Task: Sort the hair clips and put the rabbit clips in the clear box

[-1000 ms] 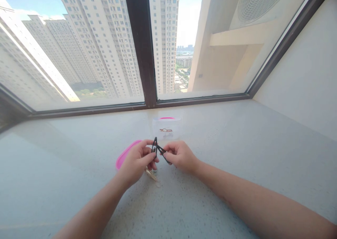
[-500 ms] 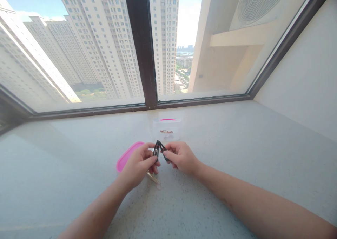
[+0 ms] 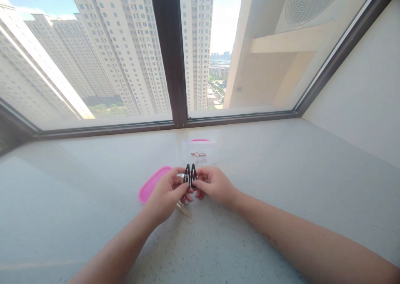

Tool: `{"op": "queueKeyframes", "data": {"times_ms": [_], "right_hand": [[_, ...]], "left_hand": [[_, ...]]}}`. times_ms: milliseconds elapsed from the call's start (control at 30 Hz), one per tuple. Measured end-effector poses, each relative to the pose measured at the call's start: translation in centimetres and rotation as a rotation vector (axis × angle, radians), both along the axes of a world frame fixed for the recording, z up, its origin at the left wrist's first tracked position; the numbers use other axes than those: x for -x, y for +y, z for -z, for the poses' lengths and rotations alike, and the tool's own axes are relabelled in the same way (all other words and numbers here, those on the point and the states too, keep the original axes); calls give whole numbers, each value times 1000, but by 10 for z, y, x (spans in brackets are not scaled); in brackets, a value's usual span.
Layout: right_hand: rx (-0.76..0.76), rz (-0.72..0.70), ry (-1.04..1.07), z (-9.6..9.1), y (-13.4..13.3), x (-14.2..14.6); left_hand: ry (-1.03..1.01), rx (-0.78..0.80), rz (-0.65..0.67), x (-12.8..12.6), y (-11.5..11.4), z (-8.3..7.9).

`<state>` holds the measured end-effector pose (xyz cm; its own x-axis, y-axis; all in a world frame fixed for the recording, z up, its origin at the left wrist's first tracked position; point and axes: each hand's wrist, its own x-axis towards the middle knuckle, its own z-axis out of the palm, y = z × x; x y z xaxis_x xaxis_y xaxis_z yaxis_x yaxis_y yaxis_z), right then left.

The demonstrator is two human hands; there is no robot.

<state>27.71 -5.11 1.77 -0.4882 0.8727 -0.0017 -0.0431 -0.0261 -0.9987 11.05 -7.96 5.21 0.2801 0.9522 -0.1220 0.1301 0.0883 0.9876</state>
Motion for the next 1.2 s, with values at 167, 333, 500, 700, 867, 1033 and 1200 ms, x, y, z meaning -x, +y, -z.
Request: {"op": "queueKeyframes", "data": {"times_ms": [167, 333, 500, 700, 867, 1033, 1200], "right_hand": [[8, -1, 30, 1, 1, -2], [-3, -20, 6, -3, -1, -3], [18, -15, 13, -4, -4, -1], [46, -10, 45, 1, -2, 0], [68, -16, 59, 6, 0, -1], [51, -27, 48, 9, 1, -1], [92, -31, 31, 12, 2, 2]], "left_hand": [[5, -19, -14, 0, -1, -1], [4, -16, -5, -1, -2, 0], [4, -11, 10, -1, -3, 5], [20, -20, -12, 0, -3, 10], [49, -28, -40, 1, 1, 18], [25, -16, -22, 1, 2, 21], [-3, -7, 12, 4, 3, 23]]}}
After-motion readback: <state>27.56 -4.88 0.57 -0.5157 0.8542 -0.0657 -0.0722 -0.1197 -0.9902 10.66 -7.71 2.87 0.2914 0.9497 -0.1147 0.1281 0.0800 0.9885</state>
